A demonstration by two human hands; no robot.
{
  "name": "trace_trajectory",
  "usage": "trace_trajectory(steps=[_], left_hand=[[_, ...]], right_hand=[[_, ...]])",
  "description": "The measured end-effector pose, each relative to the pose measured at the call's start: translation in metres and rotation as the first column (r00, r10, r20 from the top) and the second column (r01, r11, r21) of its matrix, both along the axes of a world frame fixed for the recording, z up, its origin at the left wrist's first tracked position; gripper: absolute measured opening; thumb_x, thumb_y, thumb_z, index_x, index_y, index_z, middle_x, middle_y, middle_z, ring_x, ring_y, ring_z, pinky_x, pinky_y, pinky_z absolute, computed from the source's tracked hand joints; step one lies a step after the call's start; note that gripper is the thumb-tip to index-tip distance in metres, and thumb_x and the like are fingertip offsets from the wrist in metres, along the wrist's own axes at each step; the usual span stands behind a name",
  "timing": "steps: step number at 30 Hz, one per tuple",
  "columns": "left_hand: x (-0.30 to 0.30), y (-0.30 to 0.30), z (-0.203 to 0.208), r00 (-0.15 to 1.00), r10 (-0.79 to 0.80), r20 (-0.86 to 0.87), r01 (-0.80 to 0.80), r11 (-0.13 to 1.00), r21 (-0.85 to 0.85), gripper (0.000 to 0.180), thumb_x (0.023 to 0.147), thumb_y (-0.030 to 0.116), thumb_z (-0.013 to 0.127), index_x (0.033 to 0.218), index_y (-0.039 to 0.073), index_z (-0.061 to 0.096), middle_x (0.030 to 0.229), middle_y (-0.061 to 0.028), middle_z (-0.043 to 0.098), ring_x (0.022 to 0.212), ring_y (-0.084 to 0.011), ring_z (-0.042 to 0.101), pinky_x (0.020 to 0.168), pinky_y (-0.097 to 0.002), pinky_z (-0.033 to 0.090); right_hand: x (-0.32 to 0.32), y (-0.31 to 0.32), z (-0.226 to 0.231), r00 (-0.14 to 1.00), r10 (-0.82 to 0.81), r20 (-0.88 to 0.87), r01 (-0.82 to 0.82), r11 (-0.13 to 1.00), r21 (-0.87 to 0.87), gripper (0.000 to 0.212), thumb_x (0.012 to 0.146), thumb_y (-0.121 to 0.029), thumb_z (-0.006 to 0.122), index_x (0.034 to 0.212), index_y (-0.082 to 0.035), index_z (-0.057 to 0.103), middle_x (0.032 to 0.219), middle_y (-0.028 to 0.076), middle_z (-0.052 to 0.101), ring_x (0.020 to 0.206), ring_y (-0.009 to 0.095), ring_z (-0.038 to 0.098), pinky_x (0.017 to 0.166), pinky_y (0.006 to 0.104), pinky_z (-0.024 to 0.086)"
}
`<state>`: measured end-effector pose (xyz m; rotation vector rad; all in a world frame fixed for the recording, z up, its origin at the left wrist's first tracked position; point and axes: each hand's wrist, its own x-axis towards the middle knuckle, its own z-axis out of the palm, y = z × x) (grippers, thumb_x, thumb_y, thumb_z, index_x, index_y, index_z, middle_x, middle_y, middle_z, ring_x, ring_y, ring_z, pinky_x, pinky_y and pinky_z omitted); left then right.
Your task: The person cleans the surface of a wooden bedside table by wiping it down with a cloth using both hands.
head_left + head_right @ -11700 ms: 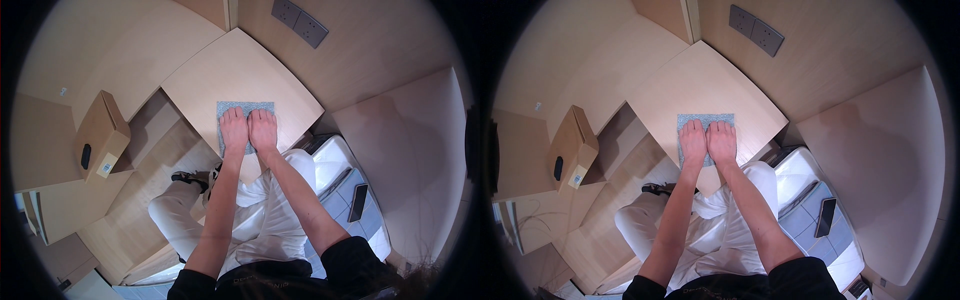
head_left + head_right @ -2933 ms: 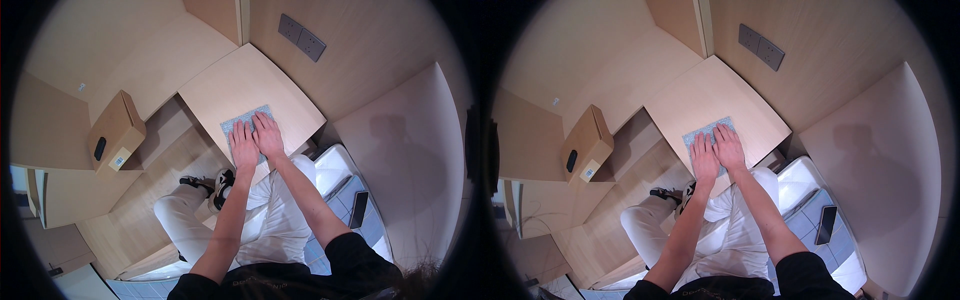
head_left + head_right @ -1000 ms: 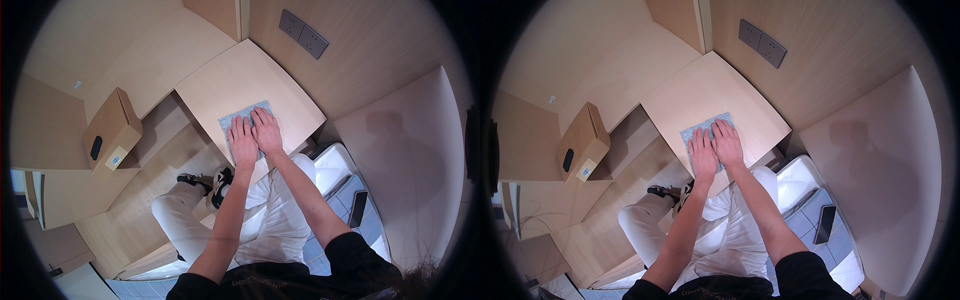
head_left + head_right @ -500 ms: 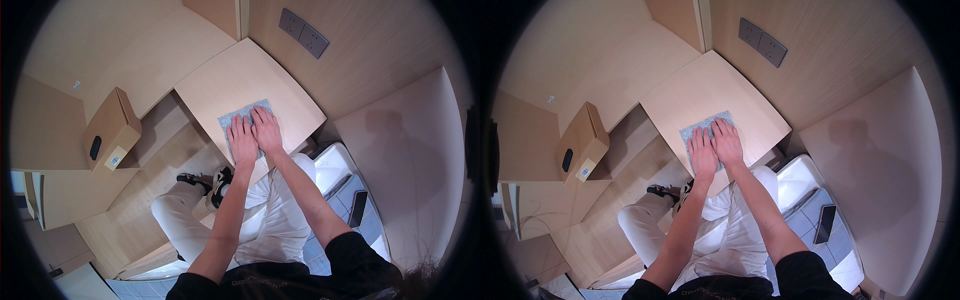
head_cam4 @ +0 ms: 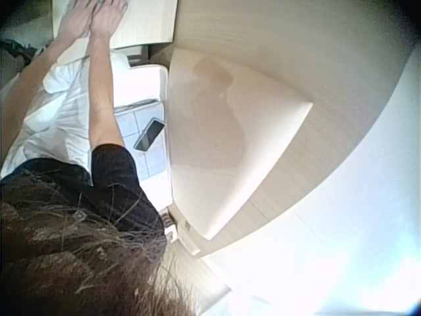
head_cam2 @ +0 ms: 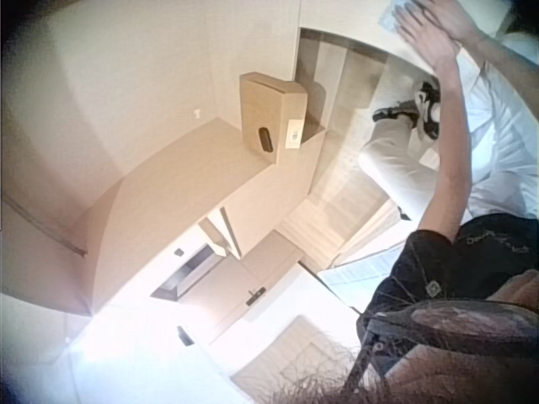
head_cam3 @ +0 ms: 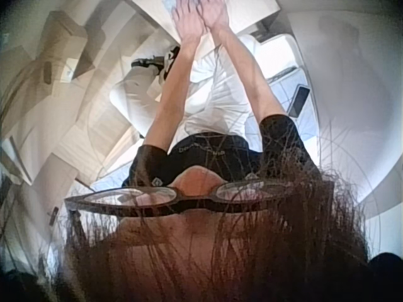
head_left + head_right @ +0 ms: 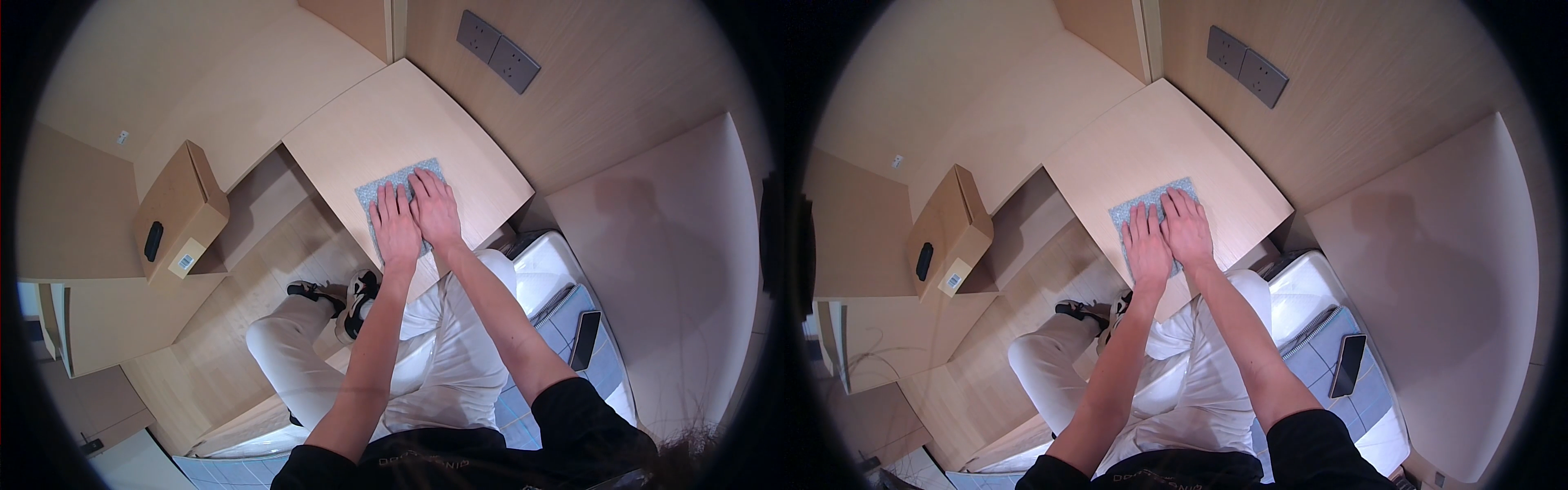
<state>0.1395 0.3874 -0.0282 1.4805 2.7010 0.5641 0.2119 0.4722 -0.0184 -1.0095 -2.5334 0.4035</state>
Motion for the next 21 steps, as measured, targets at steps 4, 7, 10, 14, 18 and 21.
trace_trajectory(steps=[4,7,10,14,18,21], left_hand=[[-0.0015,0.001,-0.0002,1.0,-0.002,0.0,0.002,1.0,0.003,0.051,0.112,0.026,0.045,0.159,0.004,0.047,0.169,-0.0165,0.041,0.161,-0.0327,0.029,0.132,-0.0525,0.018],[-0.0021,0.0024,0.0004,1.0,-0.003,0.008,0.003,1.0,-0.002,0.052,0.112,0.026,0.045,0.159,0.004,0.047,0.169,-0.0163,0.041,0.161,-0.0328,0.03,0.132,-0.0524,0.018],[-0.0028,0.0039,-0.0004,1.0,-0.001,0.005,0.001,1.0,0.012,0.052,0.112,0.025,0.046,0.159,0.004,0.047,0.169,-0.0162,0.041,0.161,-0.0328,0.03,0.132,-0.0525,0.018],[-0.0042,0.0058,-0.0007,1.0,-0.003,0.001,0.003,1.0,-0.007,0.051,0.112,0.025,0.045,0.159,0.004,0.047,0.169,-0.016,0.04,0.16,-0.0327,0.03,0.132,-0.0526,0.018],[-0.0051,0.0078,-0.0012,1.0,0.0,-0.014,0.0,1.0,-0.008,0.05,0.113,0.027,0.044,0.158,0.004,0.048,0.168,-0.016,0.042,0.16,-0.0326,0.031,0.132,-0.0528,0.019],[-0.0068,0.009,-0.0015,1.0,0.002,-0.011,-0.002,1.0,0.0,0.05,0.113,0.027,0.044,0.158,0.005,0.048,0.167,-0.0161,0.043,0.16,-0.0326,0.031,0.132,-0.0527,0.019]], right_hand=[[-0.0008,0.0011,-0.0013,1.0,-0.002,-0.007,0.002,1.0,0.005,0.051,0.097,-0.02,0.063,0.145,-0.006,0.06,0.156,0.012,0.055,0.148,0.031,0.048,0.12,0.0471,0.039],[-0.0018,0.0028,-0.0022,1.0,-0.004,-0.015,0.004,1.0,0.011,0.051,0.096,-0.019,0.063,0.145,-0.006,0.061,0.156,0.012,0.056,0.148,0.031,0.048,0.12,0.047,0.039],[-0.0029,0.0039,-0.003,1.0,-0.007,-0.023,0.007,1.0,0.015,0.051,0.096,-0.019,0.063,0.145,-0.006,0.061,0.155,0.012,0.056,0.148,0.03,0.048,0.12,0.047,0.039],[-0.004,0.0059,-0.0027,1.0,-0.007,-0.024,0.008,1.0,0.018,0.051,0.095,-0.018,0.064,0.144,-0.005,0.061,0.155,0.012,0.056,0.148,0.03,0.048,0.12,0.0471,0.039],[-0.0052,0.007,-0.0028,0.999,-0.005,-0.039,0.006,1.0,0.017,0.051,0.094,-0.018,0.064,0.143,-0.005,0.061,0.154,0.012,0.056,0.148,0.03,0.048,0.119,0.0472,0.039],[-0.0067,0.0067,-0.001,0.998,-0.01,-0.056,0.011,1.0,0.02,0.049,0.095,-0.014,0.063,0.142,-0.004,0.062,0.153,0.013,0.058,0.146,0.032,0.05,0.117,0.047,0.041]])
